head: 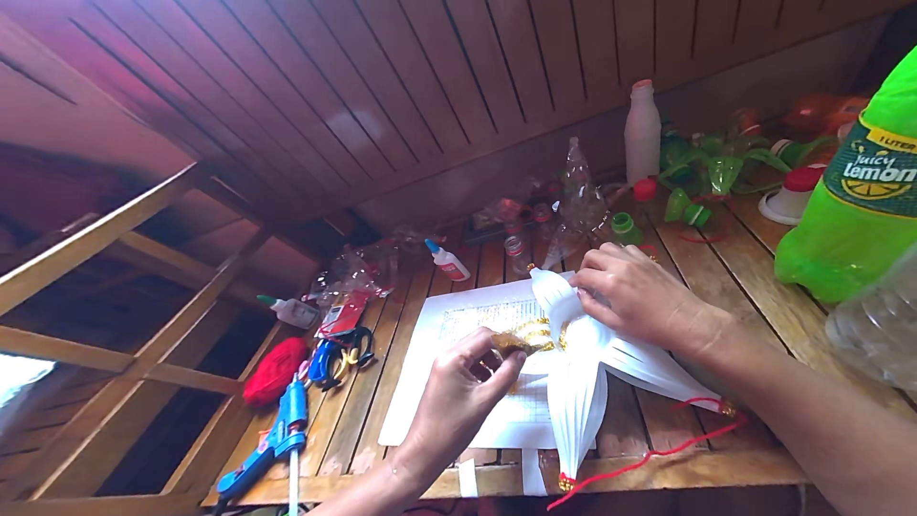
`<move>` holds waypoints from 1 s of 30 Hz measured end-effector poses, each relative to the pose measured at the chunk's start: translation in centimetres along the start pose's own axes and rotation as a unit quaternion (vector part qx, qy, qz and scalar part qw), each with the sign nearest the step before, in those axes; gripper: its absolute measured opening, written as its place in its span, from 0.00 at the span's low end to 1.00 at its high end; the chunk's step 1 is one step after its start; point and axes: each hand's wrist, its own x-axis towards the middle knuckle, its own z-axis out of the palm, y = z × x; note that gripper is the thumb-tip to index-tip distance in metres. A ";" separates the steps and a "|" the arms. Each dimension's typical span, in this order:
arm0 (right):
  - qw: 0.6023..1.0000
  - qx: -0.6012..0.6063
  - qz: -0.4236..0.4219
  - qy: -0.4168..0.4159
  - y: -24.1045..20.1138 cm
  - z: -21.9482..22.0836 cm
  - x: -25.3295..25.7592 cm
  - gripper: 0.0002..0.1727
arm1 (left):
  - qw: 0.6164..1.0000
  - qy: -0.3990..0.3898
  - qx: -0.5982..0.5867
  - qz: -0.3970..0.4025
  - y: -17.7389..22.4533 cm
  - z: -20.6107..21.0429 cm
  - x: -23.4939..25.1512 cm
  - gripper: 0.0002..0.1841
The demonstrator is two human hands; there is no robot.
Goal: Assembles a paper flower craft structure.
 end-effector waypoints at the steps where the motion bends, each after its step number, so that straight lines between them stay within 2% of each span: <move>1: 1.000 -0.001 0.000 0.001 0.0 0.0 0.0 0.13 | 1.000 -0.001 0.000 -0.001 0.0 0.0 0.0 0.08; 24: 1.000 -0.002 -0.004 0.007 0.1 0.1 0.0 0.12 | 1.000 0.002 0.002 -0.008 -0.1 -0.3 -0.1 0.07; 27: 1.000 -0.003 -0.003 0.001 0.1 -0.1 0.0 0.13 | 0.999 -0.008 -0.034 -0.038 -0.1 -0.5 0.0 0.06; 30: 1.000 0.001 0.006 -0.014 0.2 -0.3 0.1 0.14 | 0.988 -0.019 -0.133 -0.077 -0.1 -0.9 0.1 0.05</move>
